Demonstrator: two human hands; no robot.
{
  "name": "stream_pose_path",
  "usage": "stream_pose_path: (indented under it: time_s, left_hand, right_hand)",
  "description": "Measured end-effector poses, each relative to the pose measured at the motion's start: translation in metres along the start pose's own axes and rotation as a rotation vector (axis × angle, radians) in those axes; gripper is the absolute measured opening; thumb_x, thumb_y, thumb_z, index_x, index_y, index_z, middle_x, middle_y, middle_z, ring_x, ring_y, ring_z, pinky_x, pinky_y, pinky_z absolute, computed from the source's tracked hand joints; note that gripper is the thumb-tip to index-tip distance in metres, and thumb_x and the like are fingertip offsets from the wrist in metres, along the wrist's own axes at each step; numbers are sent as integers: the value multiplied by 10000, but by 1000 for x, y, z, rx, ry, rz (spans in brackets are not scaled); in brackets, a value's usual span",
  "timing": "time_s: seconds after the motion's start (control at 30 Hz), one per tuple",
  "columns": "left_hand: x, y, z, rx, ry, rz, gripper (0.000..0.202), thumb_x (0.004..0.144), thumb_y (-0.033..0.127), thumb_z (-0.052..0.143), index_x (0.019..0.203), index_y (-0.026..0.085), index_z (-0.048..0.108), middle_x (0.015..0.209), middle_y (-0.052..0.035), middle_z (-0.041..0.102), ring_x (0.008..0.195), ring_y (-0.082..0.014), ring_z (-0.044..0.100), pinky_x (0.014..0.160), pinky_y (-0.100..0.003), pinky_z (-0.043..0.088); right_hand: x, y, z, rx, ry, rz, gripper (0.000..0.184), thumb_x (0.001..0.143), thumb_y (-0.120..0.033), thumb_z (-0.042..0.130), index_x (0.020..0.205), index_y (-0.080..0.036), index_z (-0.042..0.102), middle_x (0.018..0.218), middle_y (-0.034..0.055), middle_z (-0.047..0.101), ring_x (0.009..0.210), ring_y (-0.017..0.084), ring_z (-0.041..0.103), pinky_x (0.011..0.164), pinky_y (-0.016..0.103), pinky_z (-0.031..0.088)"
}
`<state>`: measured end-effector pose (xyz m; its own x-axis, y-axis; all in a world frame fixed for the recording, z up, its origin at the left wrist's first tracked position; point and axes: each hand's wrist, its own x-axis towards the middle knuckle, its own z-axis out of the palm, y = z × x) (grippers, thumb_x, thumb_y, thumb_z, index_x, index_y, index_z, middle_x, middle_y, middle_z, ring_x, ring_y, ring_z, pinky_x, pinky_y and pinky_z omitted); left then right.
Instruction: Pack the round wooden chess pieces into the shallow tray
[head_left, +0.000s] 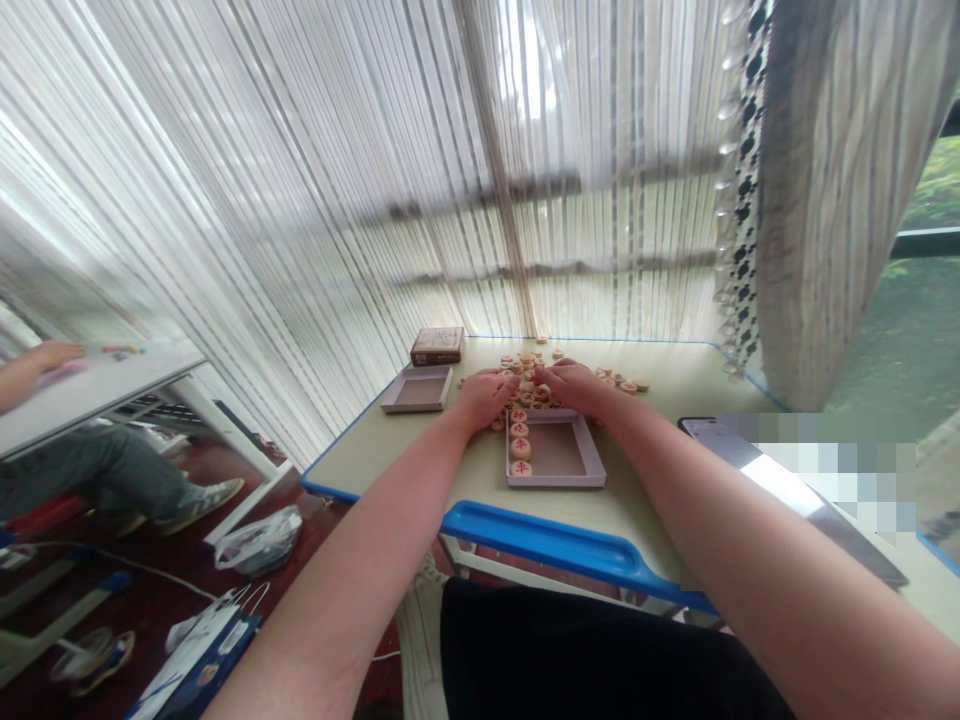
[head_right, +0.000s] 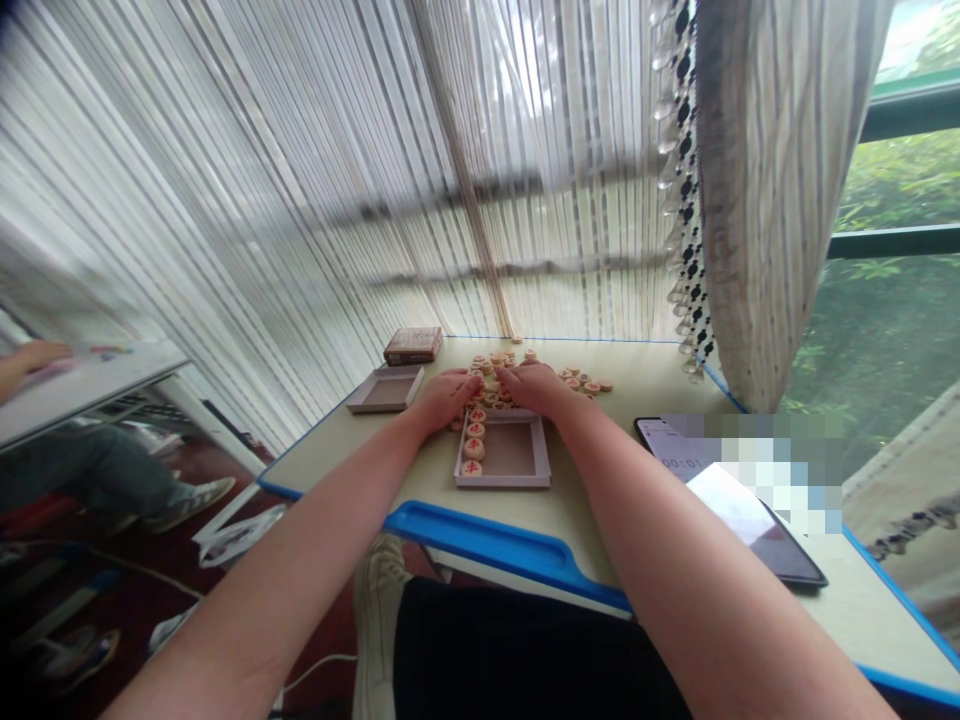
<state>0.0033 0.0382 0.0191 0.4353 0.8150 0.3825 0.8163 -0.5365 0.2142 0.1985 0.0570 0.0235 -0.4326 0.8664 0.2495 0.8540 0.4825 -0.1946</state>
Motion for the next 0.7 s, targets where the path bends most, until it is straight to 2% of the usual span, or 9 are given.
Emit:
stream_pose_path:
  time_s: [0.13,0.2,0.3,0.37,0.47,0.53,0.63,0.7]
  left_hand:
    - [-1,-2,0,-34,82,9,501,894,416,227,773,179,653,868,-67,654,954,-161,560,886,-264,388]
    - [-1,-3,0,-35,139,-3,496,895,410,231,785,176,655,858,-76,653,925,-166,564,865,-274,395]
    - [-1,-4,-1,-1,136,-32,509,892,424,235,763,167,655,813,-79,649,866,-165,568,844,-276,401]
    - [-1,-4,-2,11,131,-51,500,890,428,243,783,166,655,833,-76,648,875,-161,562,855,-272,395]
    - [-1,-5,-1,10,186,-39,452,894,405,253,884,174,641,929,-74,639,941,-158,540,892,-276,377]
    - [-1,-7,0,17,209,-21,444,897,392,246,915,174,633,949,-81,633,951,-164,534,899,-288,374]
    - [-1,-9,2,24,182,-12,456,893,397,253,869,173,649,918,-90,636,938,-178,535,891,-306,377]
    - [-2,-10,2,7,149,-12,460,882,416,277,811,179,665,882,-87,639,931,-183,537,890,-308,376]
  right_hand:
    - [1,-2,1,-24,-27,-33,654,882,-508,114,969,-175,670,968,108,654,1017,237,521,896,328,367]
    - [0,-2,1,-23,-23,-79,625,882,-505,135,963,-193,671,996,82,655,1040,229,507,943,336,327]
    - [0,-1,1,-13,-39,-115,607,879,-513,153,933,-224,685,1064,36,639,1076,212,485,1011,334,248]
    - [-1,-1,1,-8,-49,-92,628,865,-551,152,904,-239,696,1088,20,630,1102,220,463,1017,334,240]
    - [-1,-1,0,6,-55,-43,654,845,-595,151,900,-245,701,1108,14,620,1118,243,442,994,347,271]
    - [-1,0,0,5,-46,-52,660,849,-588,148,882,-234,705,1099,24,623,1100,245,452,984,347,280]
    - [-1,5,0,-5,9,-48,679,868,-545,126,830,-194,707,1044,72,637,1074,247,465,983,352,273]
    - [0,8,1,35,-15,-4,681,877,-519,110,889,-165,691,1056,105,624,1097,262,443,993,383,248]
